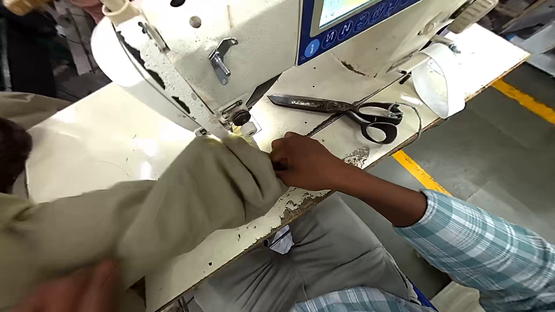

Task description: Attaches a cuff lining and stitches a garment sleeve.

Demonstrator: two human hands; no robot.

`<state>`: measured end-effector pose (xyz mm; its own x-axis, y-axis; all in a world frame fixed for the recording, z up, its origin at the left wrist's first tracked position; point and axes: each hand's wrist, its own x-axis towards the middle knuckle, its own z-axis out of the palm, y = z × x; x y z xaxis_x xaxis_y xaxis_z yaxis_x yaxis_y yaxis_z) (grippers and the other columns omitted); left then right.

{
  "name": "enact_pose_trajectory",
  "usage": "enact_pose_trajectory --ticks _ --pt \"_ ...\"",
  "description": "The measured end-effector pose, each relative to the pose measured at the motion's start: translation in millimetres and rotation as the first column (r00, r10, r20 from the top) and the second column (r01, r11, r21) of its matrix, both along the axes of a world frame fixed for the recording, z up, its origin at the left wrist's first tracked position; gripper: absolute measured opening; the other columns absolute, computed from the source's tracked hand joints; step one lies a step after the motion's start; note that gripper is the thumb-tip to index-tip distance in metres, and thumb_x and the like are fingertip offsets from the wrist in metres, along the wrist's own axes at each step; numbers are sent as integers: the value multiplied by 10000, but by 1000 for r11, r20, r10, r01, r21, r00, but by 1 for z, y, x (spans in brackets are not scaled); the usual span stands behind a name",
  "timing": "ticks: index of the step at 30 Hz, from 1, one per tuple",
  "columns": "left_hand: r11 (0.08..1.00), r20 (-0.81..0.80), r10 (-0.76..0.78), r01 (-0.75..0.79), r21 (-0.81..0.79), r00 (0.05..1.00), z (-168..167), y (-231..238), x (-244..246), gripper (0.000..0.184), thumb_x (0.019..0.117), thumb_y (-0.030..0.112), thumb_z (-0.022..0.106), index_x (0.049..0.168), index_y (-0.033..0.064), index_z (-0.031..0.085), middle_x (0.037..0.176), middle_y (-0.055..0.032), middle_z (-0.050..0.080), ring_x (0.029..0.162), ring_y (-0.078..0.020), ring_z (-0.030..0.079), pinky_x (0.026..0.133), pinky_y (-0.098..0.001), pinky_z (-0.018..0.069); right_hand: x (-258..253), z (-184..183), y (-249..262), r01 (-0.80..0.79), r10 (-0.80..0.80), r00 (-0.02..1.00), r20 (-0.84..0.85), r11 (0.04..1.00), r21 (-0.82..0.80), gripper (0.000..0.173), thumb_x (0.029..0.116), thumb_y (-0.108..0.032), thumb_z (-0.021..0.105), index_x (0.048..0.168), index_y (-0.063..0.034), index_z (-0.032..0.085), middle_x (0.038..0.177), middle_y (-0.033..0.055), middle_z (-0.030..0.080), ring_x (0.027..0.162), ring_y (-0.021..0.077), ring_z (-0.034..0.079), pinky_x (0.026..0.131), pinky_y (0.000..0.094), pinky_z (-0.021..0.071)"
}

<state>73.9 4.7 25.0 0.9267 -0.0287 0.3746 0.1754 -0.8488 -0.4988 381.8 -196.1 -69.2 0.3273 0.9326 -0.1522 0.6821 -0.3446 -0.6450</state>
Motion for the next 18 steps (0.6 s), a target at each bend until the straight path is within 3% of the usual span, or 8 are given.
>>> enact_pose_trajectory --ticks 1,3,5,10,13,16,17,18 --pt "998 -98 67 -69 -14 993 -25 0 -12 142 973 23 609 1094 38 683 875 -141 634 856 -298 627 850 -443 440 -2 -2 -1 7 -8 1000 7 999 36 144 891 -278 698 788 -186 740 796 -32 581 839 173 560 662 405 431" --pt "953 -261 174 -229 -200 950 -63 21 -29 270 916 -86 602 1180 -105 653 1020 -327 650 957 -525 646 832 -665 453 -3 -8 -2 16 -19 999 28 994 107 196 908 -299 661 772 -180 737 776 -29 572 818 169 556 660 400 427" --pt "863 -282 246 -342 -372 927 -72 48 -39 384 839 -123 604 1221 -159 606 1110 -417 610 1052 -642 586 886 -777 410 3 -14 -7 18 -22 1000 21 986 167 255 919 -330 639 743 -172 735 749 -34 559 782 148 542 668 380 414" --pt "844 -342 315 -426 -327 886 -57 56 -24 512 773 -152 654 1280 -120 591 1155 -394 602 1093 -618 574 934 -755 389 11 -5 -8 53 -52 998 -34 998 37 242 934 -339 653 791 -186 772 777 -34 584 798 145 561 679 397 429" --pt "746 -395 447 -578 -332 803 -19 9 10 502 811 -59 628 1309 -97 582 1255 -373 589 1217 -571 546 1029 -736 335 7 0 -6 65 -65 998 -19 997 -29 225 933 -346 656 810 -192 763 796 -26 587 824 167 566 675 413 432" --pt "892 -60 205 -212 -399 977 -1 -64 45 251 960 105 497 1080 5 693 1027 -218 696 1030 -371 645 926 -523 411 4 4 -4 61 -61 998 -2 996 -57 182 925 -333 685 844 -192 767 811 -23 584 835 175 562 678 411 433" --pt "894 8 47 -39 -447 999 -3 -87 62 235 987 152 517 1061 55 718 1006 -157 727 957 -304 671 878 -466 445 3 4 -3 55 -55 999 4 997 -54 173 917 -325 694 835 -187 759 802 -20 580 827 178 564 669 411 432" --pt "854 28 -82 84 -514 996 -12 -106 81 261 1008 193 530 1143 82 725 1092 -127 731 927 -279 667 849 -453 447 3 4 -3 46 -46 999 4 998 -53 169 913 -316 701 825 -180 749 799 -16 575 821 181 566 664 416 433"
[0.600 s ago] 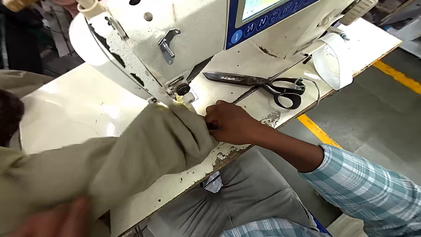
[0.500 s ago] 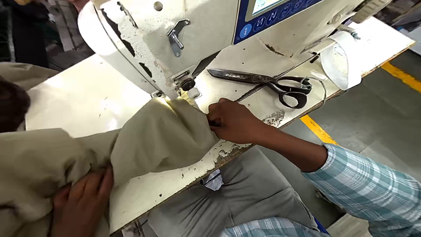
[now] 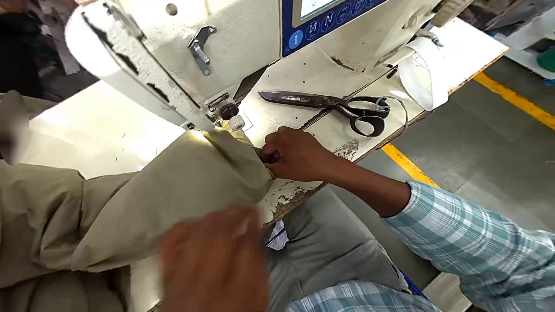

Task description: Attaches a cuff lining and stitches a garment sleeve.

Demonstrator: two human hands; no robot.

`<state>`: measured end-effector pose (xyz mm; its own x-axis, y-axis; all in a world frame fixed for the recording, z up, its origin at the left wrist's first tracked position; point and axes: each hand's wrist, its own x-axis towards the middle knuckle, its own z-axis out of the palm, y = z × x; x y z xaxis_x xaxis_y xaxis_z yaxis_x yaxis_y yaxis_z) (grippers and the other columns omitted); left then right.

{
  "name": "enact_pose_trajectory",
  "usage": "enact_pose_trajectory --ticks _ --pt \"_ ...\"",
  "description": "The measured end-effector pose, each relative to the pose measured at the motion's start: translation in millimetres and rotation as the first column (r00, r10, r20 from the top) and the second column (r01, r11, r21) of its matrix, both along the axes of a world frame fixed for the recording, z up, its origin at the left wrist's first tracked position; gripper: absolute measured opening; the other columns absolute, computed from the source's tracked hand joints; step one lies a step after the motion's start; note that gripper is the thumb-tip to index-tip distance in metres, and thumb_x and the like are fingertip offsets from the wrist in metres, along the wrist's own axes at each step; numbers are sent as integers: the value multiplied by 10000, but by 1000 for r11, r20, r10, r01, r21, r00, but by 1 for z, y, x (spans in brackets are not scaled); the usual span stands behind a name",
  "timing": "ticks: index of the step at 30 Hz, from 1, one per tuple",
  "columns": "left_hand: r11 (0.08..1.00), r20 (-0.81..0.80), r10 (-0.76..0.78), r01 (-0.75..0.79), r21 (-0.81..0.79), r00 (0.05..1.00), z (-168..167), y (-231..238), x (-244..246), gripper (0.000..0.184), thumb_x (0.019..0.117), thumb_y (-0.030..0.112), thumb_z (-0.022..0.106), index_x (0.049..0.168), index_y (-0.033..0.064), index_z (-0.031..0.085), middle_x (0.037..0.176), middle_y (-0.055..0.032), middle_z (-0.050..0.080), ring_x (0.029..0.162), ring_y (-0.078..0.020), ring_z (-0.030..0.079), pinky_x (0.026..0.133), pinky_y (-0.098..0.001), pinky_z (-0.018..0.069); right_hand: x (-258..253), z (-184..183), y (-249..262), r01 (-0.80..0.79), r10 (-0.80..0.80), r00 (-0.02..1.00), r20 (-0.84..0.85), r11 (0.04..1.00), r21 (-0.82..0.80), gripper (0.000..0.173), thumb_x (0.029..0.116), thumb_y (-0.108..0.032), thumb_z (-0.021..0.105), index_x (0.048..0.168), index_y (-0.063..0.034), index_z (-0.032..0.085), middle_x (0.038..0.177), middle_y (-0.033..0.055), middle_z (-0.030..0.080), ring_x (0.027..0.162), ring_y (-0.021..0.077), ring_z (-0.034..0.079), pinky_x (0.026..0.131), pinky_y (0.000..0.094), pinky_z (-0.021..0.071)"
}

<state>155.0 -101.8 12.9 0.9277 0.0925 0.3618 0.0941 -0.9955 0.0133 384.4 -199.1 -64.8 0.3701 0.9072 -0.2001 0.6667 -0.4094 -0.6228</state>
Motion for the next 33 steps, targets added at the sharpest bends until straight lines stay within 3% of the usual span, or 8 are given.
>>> enact_pose_trajectory --ticks 3,6,12,18,21,25,29,33 --pt "998 -86 -62 63 -1 994 -47 -2 45 466 971 416 598 1350 156 672 1314 -14 691 885 -234 665 763 -460 472 4 -3 -2 -34 35 999 -11 998 47 183 925 -301 690 823 -162 749 795 -5 587 802 180 578 656 423 446" --pt "999 -148 -23 28 32 989 -76 24 50 405 892 489 627 1021 129 760 952 -38 665 861 -283 577 735 -474 404 4 -7 -6 -12 14 999 -37 999 50 300 971 -436 667 829 -190 763 778 -36 567 786 134 549 674 369 427" --pt "992 -167 78 -60 110 983 -74 9 48 359 748 292 777 1081 159 775 1152 -3 719 1061 -310 587 865 -526 374 -14 -13 1 143 -146 989 15 980 136 294 949 -387 634 734 -187 652 749 -28 520 803 169 544 635 377 411" --pt "991 -143 119 -109 76 983 -79 8 44 419 694 82 775 1100 188 789 974 -5 711 971 -301 588 837 -514 368 -25 -25 -10 158 -223 960 171 932 327 229 918 -347 641 755 -186 651 787 -24 525 823 179 552 616 347 434" --pt "995 -139 94 -96 -5 986 -77 13 46 382 674 121 749 1046 192 801 967 5 714 980 -298 581 849 -525 362 -12 -24 -19 -88 -60 964 258 845 527 97 864 -216 649 940 -165 682 949 -10 610 909 188 573 693 345 483" --pt "990 -125 56 -71 -119 991 -77 22 49 317 716 169 676 1003 214 801 948 38 709 952 -264 567 819 -508 352 9 -25 -26 -444 300 878 374 803 398 372 857 -245 665 1220 -167 671 1183 -14 675 1039 192 592 837 351 506" --pt "977 -175 40 -75 -201 984 -74 30 51 337 717 182 659 1018 240 801 962 70 706 990 -247 565 830 -515 362 24 -23 -13 -575 354 768 534 747 332 210 972 -247 593 1065 -142 748 961 18 646 888 223 572 707 360 474" --pt "945 -184 33 -91 -315 982 -74 38 50 322 712 202 628 983 241 796 997 94 708 981 -195 558 820 -491 358 24 -14 -6 -676 420 686 594 670 307 256 975 -326 642 1113 -137 746 1103 19 695 986 229 617 795 369 520"
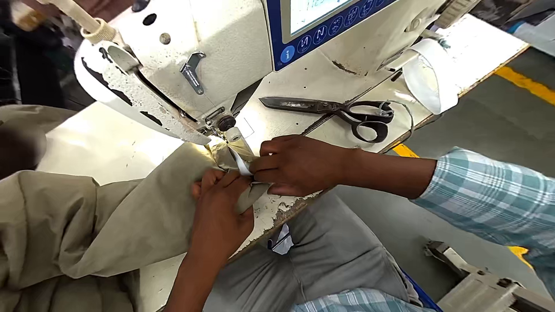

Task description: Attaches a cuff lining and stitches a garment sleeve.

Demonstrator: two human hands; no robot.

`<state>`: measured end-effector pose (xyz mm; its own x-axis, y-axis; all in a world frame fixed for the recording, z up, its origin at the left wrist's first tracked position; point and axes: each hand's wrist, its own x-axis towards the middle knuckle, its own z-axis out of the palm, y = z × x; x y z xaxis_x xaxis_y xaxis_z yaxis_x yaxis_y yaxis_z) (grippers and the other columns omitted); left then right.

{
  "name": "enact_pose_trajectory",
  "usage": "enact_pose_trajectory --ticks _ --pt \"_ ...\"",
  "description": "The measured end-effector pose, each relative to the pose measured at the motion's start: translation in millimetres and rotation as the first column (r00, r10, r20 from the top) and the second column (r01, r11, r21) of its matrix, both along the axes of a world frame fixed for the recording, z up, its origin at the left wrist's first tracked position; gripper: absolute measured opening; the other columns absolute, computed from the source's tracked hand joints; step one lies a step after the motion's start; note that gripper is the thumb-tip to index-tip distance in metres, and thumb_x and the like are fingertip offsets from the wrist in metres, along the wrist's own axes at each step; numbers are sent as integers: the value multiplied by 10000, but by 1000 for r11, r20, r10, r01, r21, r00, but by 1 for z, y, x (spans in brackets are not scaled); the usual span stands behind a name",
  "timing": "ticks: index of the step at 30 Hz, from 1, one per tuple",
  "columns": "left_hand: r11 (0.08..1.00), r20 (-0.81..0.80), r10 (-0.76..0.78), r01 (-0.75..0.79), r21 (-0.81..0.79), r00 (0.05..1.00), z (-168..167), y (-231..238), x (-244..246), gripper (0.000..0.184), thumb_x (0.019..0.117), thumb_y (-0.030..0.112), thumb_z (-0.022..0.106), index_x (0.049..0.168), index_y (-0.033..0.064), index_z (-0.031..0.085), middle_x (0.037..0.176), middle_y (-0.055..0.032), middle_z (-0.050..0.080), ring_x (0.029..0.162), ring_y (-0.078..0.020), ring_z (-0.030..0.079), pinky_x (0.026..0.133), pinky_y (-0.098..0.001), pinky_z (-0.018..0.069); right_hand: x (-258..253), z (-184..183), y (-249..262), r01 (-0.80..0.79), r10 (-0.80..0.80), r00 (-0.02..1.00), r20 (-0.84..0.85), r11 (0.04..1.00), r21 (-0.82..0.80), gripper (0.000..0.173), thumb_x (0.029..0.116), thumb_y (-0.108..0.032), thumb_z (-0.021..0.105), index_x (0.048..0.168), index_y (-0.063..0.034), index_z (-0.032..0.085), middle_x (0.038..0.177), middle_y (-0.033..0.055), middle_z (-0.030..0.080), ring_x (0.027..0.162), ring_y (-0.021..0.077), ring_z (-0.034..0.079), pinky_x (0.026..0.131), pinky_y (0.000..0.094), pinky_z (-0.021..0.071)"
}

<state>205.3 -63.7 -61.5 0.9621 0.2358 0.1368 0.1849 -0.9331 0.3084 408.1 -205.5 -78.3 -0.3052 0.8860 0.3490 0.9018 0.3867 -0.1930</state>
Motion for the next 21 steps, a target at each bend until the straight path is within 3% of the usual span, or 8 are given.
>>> enact_pose_trajectory --ticks 2,5,7,9,12,16,19,21 --pt "1000 -12 -16 15 -20 1000 2 3 -3 335 748 304 596 1014 253 793 986 116 695 984 -161 548 831 -478 344 -1 -7 1 16 -15 1000 -23 999 30 204 1024 -270 607 1048 -123 746 976 15 687 917 218 618 743 354 511" --pt "996 67 -68 64 62 995 28 0 -1 439 942 601 515 1002 274 801 983 95 721 994 -158 585 897 -501 351 -6 -14 -1 73 -71 997 -40 995 72 182 1007 -106 559 999 -120 740 901 16 664 861 210 602 681 341 496" --pt "989 187 -113 93 112 976 45 -9 12 419 1023 473 471 937 227 799 986 45 741 983 -179 621 910 -514 347 -10 -20 -2 102 -94 992 -89 990 98 201 1004 -123 565 1062 -111 757 937 29 678 847 210 593 668 326 480" --pt "968 168 -180 144 206 969 48 -10 30 366 1048 325 478 992 160 800 1065 -14 760 988 -221 679 936 -541 403 -15 -24 -4 143 -131 984 -117 984 102 220 989 -190 570 1100 -121 747 987 31 703 871 211 608 681 320 492" --pt "927 -137 -173 208 311 975 38 13 45 351 1005 299 526 1199 103 743 1212 -80 733 973 -289 721 870 -554 523 -20 -26 -5 194 -188 972 -141 980 32 245 989 -224 543 1099 -122 737 1050 27 699 944 223 614 738 341 505" --pt "948 -371 -103 204 245 923 46 33 38 319 852 443 720 919 132 753 997 -45 691 872 -279 697 665 -521 583 -23 -27 -8 215 -212 960 -180 977 -4 220 1019 -231 558 1073 -124 742 1038 22 687 930 216 609 733 335 505" --pt "953 -482 -163 264 150 861 52 45 44 259 852 413 766 966 181 777 1010 6 705 906 -205 698 738 -488 588 -23 -25 -6 200 -200 961 -190 980 -20 214 1013 -229 558 1056 -121 737 1006 20 674 929 220 599 731 340 495" --pt "976 -453 -144 202 82 880 54 48 47 249 838 366 825 998 184 768 991 3 736 901 -202 708 775 -505 583 -22 -25 -6 195 -195 962 -192 981 -20 224 1012 -229 551 1067 -124 742 1004 16 674 938 219 594 737 339 488"
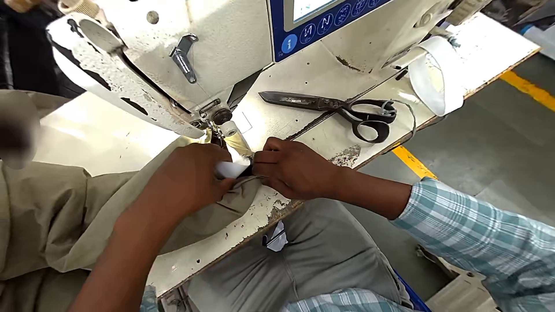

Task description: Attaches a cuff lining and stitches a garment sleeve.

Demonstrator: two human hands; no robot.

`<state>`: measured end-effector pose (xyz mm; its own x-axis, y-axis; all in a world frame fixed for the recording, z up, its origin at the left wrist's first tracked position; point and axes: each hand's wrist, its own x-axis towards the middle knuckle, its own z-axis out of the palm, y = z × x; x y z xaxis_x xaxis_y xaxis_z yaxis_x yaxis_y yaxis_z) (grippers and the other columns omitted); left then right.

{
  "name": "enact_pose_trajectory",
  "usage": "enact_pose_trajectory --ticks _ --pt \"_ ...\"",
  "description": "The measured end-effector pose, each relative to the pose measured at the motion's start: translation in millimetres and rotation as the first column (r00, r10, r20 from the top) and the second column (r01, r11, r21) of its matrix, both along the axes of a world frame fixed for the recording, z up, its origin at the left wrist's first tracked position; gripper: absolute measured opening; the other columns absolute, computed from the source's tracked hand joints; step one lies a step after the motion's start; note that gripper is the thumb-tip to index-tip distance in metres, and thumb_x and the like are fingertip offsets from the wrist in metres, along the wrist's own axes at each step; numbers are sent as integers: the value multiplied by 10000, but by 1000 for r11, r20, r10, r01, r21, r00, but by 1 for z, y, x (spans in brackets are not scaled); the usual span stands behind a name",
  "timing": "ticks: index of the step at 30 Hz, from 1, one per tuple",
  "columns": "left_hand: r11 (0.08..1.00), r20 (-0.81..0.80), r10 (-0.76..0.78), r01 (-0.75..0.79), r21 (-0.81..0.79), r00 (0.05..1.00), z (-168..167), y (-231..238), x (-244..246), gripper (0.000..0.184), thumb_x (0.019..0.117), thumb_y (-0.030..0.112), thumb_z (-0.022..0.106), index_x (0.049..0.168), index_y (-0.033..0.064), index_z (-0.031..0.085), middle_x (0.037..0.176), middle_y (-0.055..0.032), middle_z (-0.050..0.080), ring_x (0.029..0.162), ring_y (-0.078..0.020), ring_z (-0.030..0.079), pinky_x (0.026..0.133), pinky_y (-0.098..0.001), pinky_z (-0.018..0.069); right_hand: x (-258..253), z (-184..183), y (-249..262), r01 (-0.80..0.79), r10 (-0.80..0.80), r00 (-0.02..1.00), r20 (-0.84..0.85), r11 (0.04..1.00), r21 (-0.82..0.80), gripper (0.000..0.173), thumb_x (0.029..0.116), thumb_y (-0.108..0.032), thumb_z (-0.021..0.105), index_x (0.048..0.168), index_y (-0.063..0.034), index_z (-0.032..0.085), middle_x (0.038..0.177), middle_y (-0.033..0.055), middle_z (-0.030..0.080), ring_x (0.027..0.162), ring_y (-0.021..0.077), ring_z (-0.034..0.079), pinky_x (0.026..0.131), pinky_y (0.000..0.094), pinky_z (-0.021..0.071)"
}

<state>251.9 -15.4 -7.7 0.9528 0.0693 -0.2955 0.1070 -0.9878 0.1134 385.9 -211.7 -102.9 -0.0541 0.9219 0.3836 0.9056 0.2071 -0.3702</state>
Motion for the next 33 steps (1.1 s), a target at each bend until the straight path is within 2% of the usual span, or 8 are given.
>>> enact_pose_trajectory --ticks 2,5,10,14,20,26,30,33 --pt "995 86 96 -93 -40 992 -4 -11 -1 234 808 278 856 996 176 763 919 -12 737 831 -221 709 722 -519 578 1 -1 0 0 0 1000 -5 1000 15 224 1010 -229 555 1074 -128 744 1015 11 680 953 216 599 754 335 494" --pt "977 201 209 -195 -87 957 -18 -24 -6 273 849 237 796 1111 161 785 967 -54 759 847 -262 726 719 -550 577 3 -4 0 3 -2 999 -42 1000 20 224 1001 -228 567 1084 -127 749 1039 5 694 973 209 603 784 336 495" --pt "977 346 208 -180 -112 915 -39 -28 -13 275 864 260 681 1075 134 805 988 -60 750 835 -231 720 680 -493 576 4 -6 0 22 -21 998 -64 999 24 244 972 -244 628 1162 -152 751 1039 -9 693 931 189 585 747 321 477" --pt "969 212 211 -175 -175 954 -37 -29 -11 498 821 203 783 1308 142 696 1369 -92 576 891 -236 688 690 -472 597 4 -7 3 33 -34 992 -125 999 -3 289 907 -262 698 1179 -191 766 997 -16 680 926 183 582 735 330 484" --pt "948 209 262 -212 -236 942 -31 -33 -14 499 853 126 705 1350 143 678 1194 -77 632 893 -231 668 670 -480 566 6 -7 1 31 -20 983 -182 998 57 134 885 -244 740 977 -175 809 1011 1 662 941 170 574 761 312 490" --pt "894 246 386 -295 -338 889 -44 -38 -11 325 974 210 513 1186 154 753 1101 -44 628 897 -207 652 698 -485 557 6 -2 -4 -41 16 992 126 981 192 187 1012 -240 614 1011 -107 745 1059 26 748 1099 234 650 938 351 518" --pt "873 282 426 -309 -376 860 -47 -37 -10 347 997 246 459 1108 157 776 1032 -19 625 868 -166 633 689 -435 533 8 13 1 -61 24 966 259 989 135 230 1054 -298 579 985 -110 693 896 42 655 861 224 636 690 334 519" --pt "879 291 405 -281 -386 867 -50 -31 -11 282 923 280 612 1120 160 773 1019 -3 607 834 -130 618 659 -389 540 11 20 7 -114 104 967 235 993 31 155 1035 -184 593 984 -89 704 913 69 616 790 227 584 612 330 480"
